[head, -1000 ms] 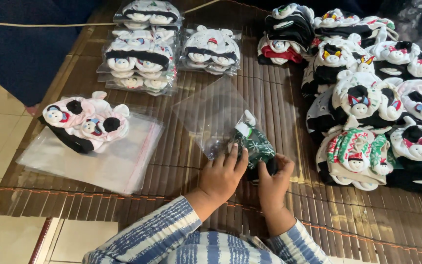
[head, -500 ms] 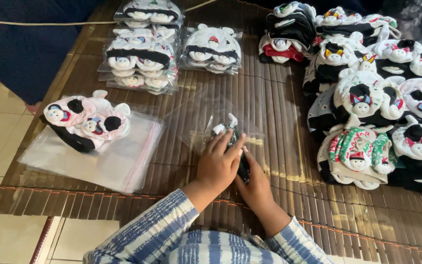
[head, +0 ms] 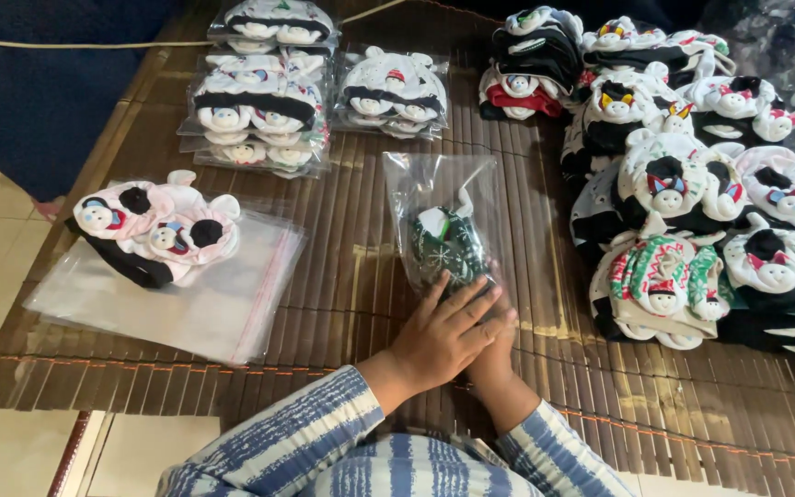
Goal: Packaging baby hats into individual plastic bags at a manual workstation.
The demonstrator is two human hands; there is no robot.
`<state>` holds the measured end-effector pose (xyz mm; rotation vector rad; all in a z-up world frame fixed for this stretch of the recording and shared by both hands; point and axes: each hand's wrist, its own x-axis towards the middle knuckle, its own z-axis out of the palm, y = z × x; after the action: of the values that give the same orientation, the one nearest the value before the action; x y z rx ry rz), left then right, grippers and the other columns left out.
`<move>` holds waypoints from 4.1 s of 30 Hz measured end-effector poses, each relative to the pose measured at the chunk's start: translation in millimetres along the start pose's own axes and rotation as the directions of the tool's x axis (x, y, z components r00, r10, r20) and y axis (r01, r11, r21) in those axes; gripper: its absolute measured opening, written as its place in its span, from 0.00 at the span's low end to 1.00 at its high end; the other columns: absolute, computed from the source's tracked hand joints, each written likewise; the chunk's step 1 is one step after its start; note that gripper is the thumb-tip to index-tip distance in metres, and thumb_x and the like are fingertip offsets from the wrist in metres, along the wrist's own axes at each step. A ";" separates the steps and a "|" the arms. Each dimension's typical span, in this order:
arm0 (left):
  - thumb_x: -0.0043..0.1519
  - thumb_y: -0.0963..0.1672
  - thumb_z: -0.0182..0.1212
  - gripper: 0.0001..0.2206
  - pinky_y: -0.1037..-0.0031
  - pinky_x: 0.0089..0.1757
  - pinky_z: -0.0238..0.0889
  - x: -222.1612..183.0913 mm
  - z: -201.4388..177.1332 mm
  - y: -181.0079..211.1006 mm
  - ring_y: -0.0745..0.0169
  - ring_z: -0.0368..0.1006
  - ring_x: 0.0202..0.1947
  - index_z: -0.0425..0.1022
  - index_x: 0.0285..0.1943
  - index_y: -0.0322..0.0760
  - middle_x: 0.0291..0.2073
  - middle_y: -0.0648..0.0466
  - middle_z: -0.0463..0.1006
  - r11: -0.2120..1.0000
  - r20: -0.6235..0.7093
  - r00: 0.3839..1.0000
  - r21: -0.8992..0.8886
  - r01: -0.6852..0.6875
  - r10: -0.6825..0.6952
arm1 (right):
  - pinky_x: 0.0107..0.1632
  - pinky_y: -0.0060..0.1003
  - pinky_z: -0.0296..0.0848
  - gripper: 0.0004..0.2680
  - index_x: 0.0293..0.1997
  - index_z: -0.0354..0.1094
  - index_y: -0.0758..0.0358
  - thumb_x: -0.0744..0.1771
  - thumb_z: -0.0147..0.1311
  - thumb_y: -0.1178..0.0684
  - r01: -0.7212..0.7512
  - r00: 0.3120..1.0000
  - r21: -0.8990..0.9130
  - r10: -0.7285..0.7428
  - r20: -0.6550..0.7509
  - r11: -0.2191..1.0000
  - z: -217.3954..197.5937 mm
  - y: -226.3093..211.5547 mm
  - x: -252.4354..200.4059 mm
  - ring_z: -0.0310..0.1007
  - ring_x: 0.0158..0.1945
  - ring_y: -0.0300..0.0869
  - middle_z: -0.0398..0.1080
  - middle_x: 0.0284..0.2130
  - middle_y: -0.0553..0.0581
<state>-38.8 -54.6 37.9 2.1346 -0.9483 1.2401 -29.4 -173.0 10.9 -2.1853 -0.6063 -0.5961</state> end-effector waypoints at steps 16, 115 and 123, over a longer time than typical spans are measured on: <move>0.71 0.48 0.45 0.18 0.36 0.62 0.55 -19.7 4.2 -19.4 0.39 0.69 0.64 0.71 0.68 0.51 0.64 0.46 0.73 0.974 -0.058 0.998 0.221 0.044 -0.032 | 0.72 0.50 0.63 0.25 0.72 0.50 0.62 0.68 0.56 0.48 0.166 0.983 0.100 -0.156 -0.099 0.981 47.8 55.1 25.6 0.57 0.73 0.61 0.51 0.71 0.69; 0.62 0.47 0.55 0.27 0.58 0.46 0.70 -79.3 5.1 -95.8 0.48 0.79 0.42 0.54 0.71 0.42 0.41 0.53 0.81 0.288 0.440 0.251 0.017 0.957 -0.862 | 0.35 0.37 0.77 0.10 0.52 0.76 0.65 0.69 0.53 0.54 -0.697 0.708 0.309 0.550 0.443 0.647 -103.0 55.6 23.6 0.81 0.37 0.46 0.81 0.39 0.63; 0.58 0.46 0.63 0.30 0.56 0.51 0.70 -84.9 10.4 -98.0 0.45 0.80 0.47 0.56 0.70 0.47 0.40 0.54 0.84 0.206 0.473 0.172 0.020 0.978 -0.864 | 0.46 0.43 0.72 0.14 0.50 0.80 0.47 0.65 0.60 0.35 -0.823 0.521 -0.148 0.832 0.190 0.548 -33.4 118.3 11.8 0.80 0.45 0.46 0.81 0.39 0.50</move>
<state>12.7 27.8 -48.7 2.0559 0.2500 -0.0307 42.5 -265.6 -28.1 -2.2670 0.3994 0.1974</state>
